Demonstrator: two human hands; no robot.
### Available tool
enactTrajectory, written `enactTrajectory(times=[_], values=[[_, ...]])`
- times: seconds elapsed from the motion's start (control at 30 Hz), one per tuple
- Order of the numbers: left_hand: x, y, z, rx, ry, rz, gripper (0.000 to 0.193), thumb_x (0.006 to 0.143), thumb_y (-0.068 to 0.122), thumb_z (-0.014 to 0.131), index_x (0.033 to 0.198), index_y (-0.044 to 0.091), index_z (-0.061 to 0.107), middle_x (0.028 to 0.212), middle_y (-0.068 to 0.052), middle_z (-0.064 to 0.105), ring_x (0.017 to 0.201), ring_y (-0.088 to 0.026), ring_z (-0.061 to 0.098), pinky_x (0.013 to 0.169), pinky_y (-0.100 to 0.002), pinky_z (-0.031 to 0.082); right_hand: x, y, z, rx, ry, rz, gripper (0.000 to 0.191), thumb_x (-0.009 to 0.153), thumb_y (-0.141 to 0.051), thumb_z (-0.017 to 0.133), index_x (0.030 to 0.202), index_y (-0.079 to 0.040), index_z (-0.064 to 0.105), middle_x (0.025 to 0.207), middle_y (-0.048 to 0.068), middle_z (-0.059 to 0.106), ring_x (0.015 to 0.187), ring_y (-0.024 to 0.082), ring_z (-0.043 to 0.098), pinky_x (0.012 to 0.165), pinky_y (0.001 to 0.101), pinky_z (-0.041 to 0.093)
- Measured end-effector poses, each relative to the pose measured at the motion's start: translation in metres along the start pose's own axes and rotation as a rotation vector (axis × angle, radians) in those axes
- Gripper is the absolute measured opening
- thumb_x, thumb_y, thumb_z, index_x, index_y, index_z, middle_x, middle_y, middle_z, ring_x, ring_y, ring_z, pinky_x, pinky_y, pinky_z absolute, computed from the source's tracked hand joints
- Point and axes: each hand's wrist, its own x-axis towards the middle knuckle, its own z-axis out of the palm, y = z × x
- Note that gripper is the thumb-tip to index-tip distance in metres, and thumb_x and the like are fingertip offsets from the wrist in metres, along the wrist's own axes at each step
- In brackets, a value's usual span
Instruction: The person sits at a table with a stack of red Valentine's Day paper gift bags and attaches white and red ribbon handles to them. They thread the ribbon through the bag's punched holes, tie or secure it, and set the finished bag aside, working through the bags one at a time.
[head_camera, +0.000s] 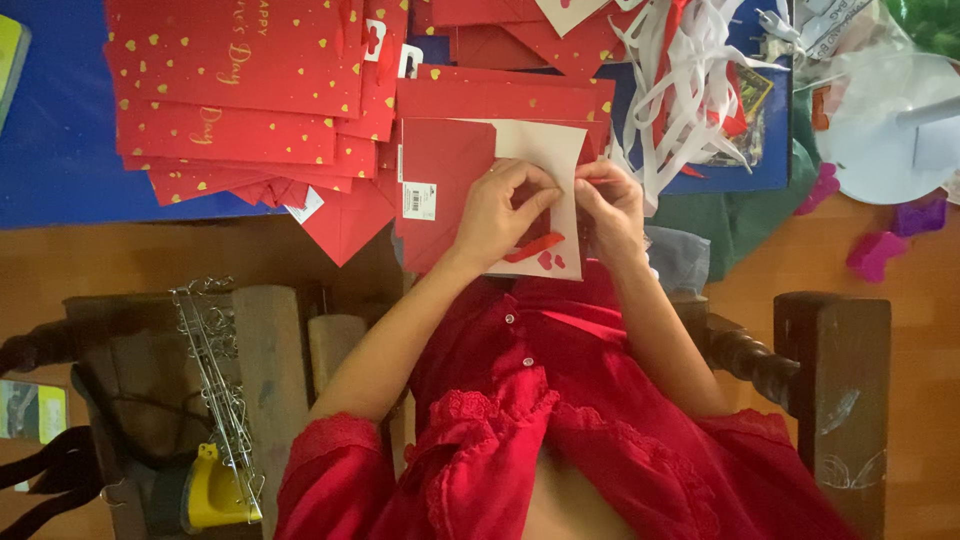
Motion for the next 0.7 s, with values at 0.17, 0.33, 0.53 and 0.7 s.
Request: enactTrajectory(times=[0.17,0.33,0.53,0.7], values=[[-0.005,-0.023,0.007,-0.314,0.010,-0.277,0.017,0.106,0.023,0.060,0.106,0.006,0.058,0.099,-0.002,0.070,0.092,-0.011,0.069,0.081,-0.027,0.056,0.000,-0.008,0.008,-0.058,-0.028,-0.041,0.006,0.102,-0.001,0.066,0.108,0.000,0.067,0.099,0.004,0.072,0.086,0.008,0.066,0.078,0.0230,0.055],[-0.002,-0.031,0.010,-0.272,0.030,-0.315,0.020,0.111,0.024,0.055,0.109,0.004,0.054,0.097,-0.007,0.065,0.090,-0.015,0.063,0.081,-0.030,0.056,-0.002,-0.018,0.020,-0.180,0.014,0.015,0.008,0.102,-0.001,0.065,0.109,0.000,0.067,0.097,0.003,0.072,0.084,0.007,0.065,0.075,0.0227,0.054],[-0.003,-0.009,0.008,-0.219,0.030,-0.097,0.023,0.095,0.018,0.075,0.108,0.003,0.064,0.105,-0.008,0.073,0.098,-0.018,0.072,0.086,-0.032,0.057,-0.003,-0.020,0.024,-0.369,0.019,0.027,0.010,0.101,-0.002,0.065,0.111,-0.001,0.068,0.096,0.002,0.073,0.084,0.007,0.067,0.076,0.0235,0.056],[0.001,-0.002,0.004,-0.138,0.025,-0.153,0.011,0.093,0.013,0.075,0.097,0.004,0.071,0.100,-0.007,0.074,0.093,-0.018,0.070,0.081,-0.033,0.057,-0.003,-0.017,0.025,-0.184,0.023,-0.058,0.012,0.099,0.000,0.065,0.111,-0.002,0.064,0.101,0.001,0.072,0.091,0.007,0.067,0.082,0.0234,0.055]])
